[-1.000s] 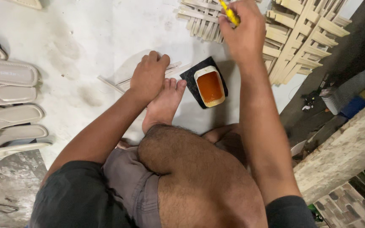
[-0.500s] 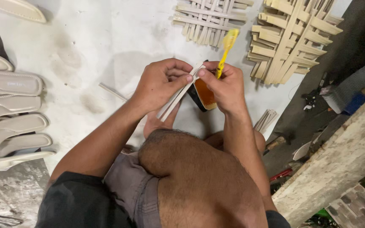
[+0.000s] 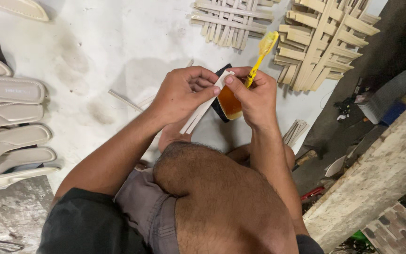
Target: The person sits on the floor and applies an orange adhesive to thin wooden sticks using a yellow toothbrush. They pick up sticks one by one, coat them with the adhesive, and place them onto a drying rack.
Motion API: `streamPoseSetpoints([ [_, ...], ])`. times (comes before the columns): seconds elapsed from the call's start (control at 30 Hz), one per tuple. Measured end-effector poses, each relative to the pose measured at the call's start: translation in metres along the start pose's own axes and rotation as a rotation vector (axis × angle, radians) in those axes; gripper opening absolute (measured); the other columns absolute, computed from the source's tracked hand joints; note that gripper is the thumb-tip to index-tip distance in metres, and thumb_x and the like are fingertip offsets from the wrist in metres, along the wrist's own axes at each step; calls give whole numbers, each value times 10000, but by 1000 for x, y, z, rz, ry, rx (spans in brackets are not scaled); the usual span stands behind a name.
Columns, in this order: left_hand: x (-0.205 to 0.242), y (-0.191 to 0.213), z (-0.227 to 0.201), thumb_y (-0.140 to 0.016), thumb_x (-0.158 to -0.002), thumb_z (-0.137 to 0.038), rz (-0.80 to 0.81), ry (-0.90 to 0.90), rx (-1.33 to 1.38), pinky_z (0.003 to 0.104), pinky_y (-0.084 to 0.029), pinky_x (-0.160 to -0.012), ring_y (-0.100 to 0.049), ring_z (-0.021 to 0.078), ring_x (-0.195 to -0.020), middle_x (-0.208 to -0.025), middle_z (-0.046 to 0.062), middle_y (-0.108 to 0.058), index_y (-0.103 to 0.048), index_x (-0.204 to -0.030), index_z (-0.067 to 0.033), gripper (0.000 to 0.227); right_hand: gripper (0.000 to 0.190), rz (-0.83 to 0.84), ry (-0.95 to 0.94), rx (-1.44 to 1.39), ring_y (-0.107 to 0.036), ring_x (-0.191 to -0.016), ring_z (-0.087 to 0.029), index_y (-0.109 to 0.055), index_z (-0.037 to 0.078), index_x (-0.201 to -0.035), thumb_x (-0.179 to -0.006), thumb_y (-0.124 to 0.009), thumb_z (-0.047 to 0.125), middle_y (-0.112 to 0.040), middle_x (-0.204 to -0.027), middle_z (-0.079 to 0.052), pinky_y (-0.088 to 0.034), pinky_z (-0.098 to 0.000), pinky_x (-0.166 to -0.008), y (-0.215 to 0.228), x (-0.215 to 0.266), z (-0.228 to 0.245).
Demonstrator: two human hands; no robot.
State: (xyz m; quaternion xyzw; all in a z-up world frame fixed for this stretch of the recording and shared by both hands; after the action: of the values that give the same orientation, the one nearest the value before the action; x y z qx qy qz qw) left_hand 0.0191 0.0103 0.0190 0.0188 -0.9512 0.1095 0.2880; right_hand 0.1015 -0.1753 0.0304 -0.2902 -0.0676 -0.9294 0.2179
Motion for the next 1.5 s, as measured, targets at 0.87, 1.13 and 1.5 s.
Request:
streamPoseSetpoints([
  [0.87,-1,4,4,-748,-911,-159,-40,-90,-223,267,-613,-818,-755,135,-872,-959,65,-781,-738,-1154,-29,276,290,-244,51,94,-594,-754,-64,-575,120,-1226,-974,-695,201,-698,-974,-14,-452,-211,-602,14,37,-25],
  [1.13,-20,6,27,-744,-865,-173,25,125,-233,279,-616,-784,-736,132,-828,-926,78,-780,-755,-1106,-29,281,204,-322,89,1181,-689,-774,-239,-778,146,-1125,-922,-765,144,-739,-941,-86,-529,-356,-667,38,83,-47],
  [1.5,-22,7,23,-745,-792,-188,141,165,-223,280,-604,-782,-745,135,-807,-897,63,-784,-772,-1087,-41,331,176,-161,-226,938,-648,-736,-129,-776,93,-1112,-942,-752,125,-743,-881,-62,-494,-253,-660,56,124,-31],
])
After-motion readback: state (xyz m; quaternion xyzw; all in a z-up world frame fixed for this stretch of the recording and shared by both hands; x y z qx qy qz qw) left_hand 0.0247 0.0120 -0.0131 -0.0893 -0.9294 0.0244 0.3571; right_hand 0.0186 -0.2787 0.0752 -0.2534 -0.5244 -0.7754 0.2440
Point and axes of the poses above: each hand's wrist, its own x-axis away from the middle knuckle, its own y-axis out of the back of the hand, z = x × y, the point moved 2 cm from there along -x, towards the middle knuckle
